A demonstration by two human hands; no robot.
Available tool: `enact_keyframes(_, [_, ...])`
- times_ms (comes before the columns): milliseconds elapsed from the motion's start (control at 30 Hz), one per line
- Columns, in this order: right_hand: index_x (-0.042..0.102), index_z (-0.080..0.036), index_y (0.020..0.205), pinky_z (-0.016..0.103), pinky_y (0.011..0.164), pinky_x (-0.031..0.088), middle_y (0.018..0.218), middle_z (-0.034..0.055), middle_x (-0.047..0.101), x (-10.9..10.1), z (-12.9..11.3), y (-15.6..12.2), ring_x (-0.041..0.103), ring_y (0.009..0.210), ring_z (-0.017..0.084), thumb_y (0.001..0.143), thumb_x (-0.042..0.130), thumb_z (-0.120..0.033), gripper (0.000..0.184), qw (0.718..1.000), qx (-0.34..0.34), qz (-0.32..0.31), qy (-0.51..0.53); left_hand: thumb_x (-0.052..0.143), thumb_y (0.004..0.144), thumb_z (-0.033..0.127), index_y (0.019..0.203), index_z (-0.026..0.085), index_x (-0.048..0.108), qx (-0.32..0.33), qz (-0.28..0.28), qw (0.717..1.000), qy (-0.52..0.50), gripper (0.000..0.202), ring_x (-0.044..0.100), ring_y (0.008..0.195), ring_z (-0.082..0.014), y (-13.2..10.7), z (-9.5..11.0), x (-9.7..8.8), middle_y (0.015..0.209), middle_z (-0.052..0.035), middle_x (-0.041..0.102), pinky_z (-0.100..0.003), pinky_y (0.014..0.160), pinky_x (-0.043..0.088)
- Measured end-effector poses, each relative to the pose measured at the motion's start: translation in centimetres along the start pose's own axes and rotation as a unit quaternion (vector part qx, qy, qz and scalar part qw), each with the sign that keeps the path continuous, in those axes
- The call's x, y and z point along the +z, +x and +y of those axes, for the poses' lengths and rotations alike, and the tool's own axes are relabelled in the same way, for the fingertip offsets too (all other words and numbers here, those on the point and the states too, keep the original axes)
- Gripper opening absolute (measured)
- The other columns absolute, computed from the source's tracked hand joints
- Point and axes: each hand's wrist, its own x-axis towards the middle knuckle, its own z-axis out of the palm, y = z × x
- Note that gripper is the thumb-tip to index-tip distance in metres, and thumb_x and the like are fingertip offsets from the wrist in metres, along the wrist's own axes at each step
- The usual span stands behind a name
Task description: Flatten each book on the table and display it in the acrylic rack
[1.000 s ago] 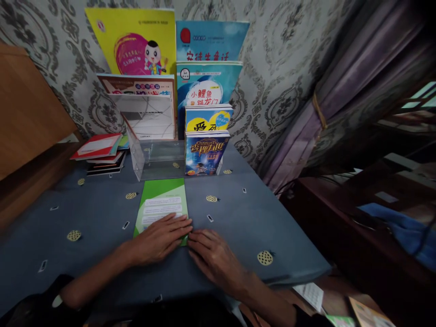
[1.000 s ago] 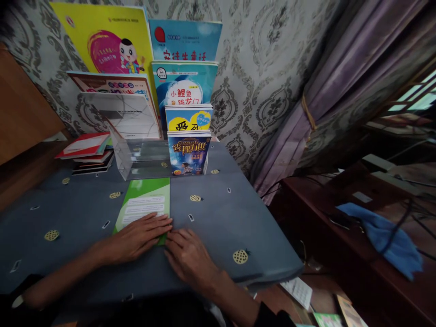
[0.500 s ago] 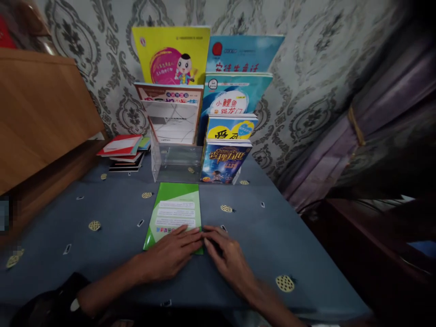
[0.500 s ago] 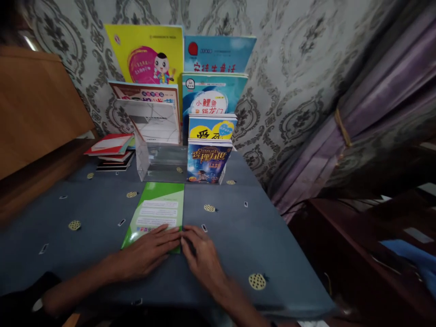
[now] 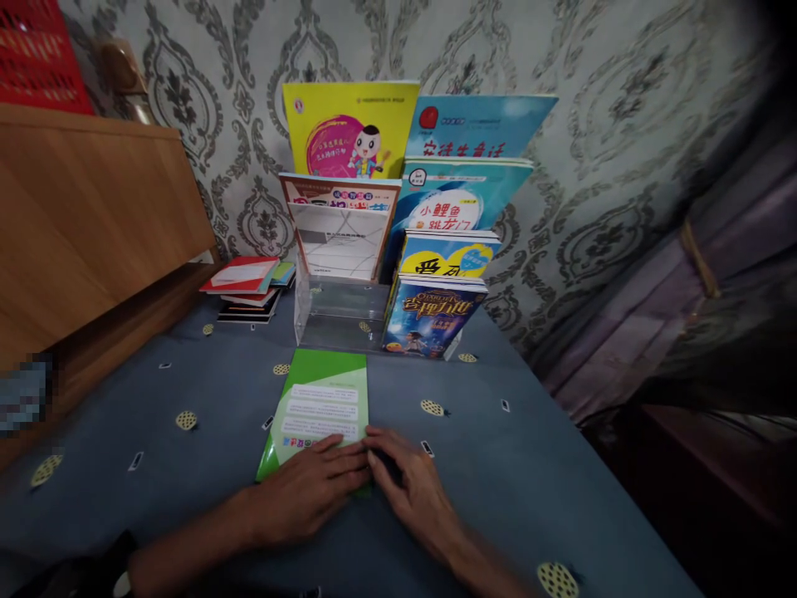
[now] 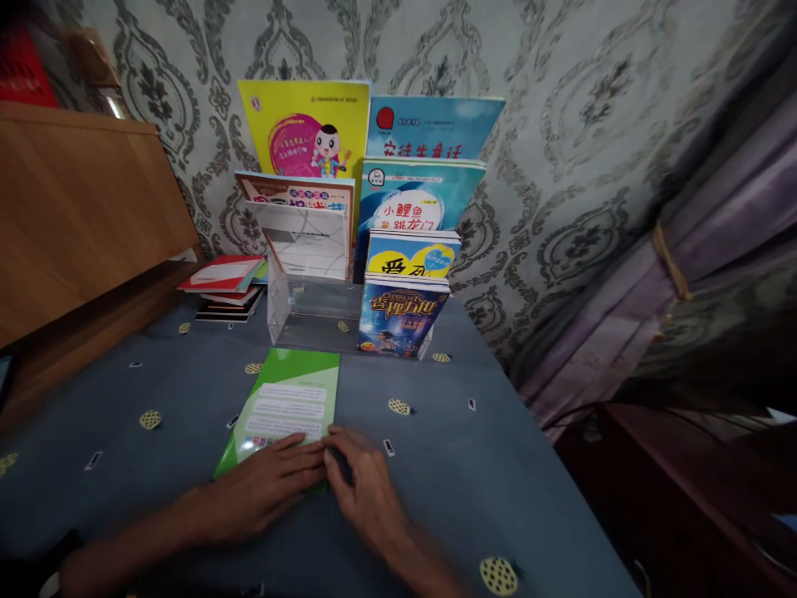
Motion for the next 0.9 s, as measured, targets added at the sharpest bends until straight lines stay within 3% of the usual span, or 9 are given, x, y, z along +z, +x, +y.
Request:
enact_keyframes(300, [0.068, -0.019, 0.113, 0.044, 0.097, 0.056, 0.119, 0.0134, 0.070, 0.7, 0.5, 1.8, 0.066, 0.114, 0.025, 0.096, 0.050, -0.022, 0.025, 0.999, -0.030, -0.016, -0.025, 0.041, 0.100, 0.016, 0.134, 0.020, 0.051, -0.002, 0.024, 0.999, 0.022, 0.036, 0.045, 0.138, -0.0175, 0.3, -1.7, 0.6, 0.142, -0.0073, 0.057, -0.043, 0.120, 0.029])
enact_keyframes(533, [0.062, -0.017, 0.129, 0.050, 0.107, 0.048, 0.134, 0.0152, 0.063, 1.1, 2.2, 3.6, 0.055, 0.129, 0.027, 0.098, 0.047, -0.023, 0.035, 0.994, -0.041, -0.073, -0.070, 0.040, 0.093, 0.005, 0.143, 0.021, 0.044, 0.002, 0.002, 1.000, 0.031, 0.052, 0.034, 0.145, -0.0194, 0.0, -1.7, 1.2, 0.149, -0.0056, 0.049, -0.046, 0.121, 0.026])
enact_keyframes(667, [0.059, -0.014, 0.133, 0.049, 0.108, 0.047, 0.139, 0.0171, 0.059, 1.6, 3.5, 5.3, 0.051, 0.134, 0.028, 0.097, 0.046, -0.022, 0.039, 0.990, -0.038, -0.091, -0.100, 0.041, 0.090, 0.002, 0.144, 0.021, 0.043, -0.018, -0.005, 0.999, 0.043, 0.057, 0.036, 0.144, -0.0211, -0.2, -1.3, 1.8, 0.151, -0.0067, 0.046, -0.047, 0.118, 0.031])
enact_keyframes(900, [0.056, -0.011, 0.135, 0.049, 0.113, 0.041, 0.143, 0.0194, 0.054, 2.7, 5.7, 9.1, 0.047, 0.137, 0.030, 0.095, 0.047, -0.024, 0.043, 0.985, -0.020, -0.098, -0.138, 0.042, 0.086, -0.001, 0.147, 0.016, 0.038, -0.034, -0.026, 0.997, 0.064, 0.063, 0.033, 0.145, -0.0249, -1.1, -0.1, 1.8, 0.155, -0.0090, 0.040, -0.047, 0.119, 0.029])
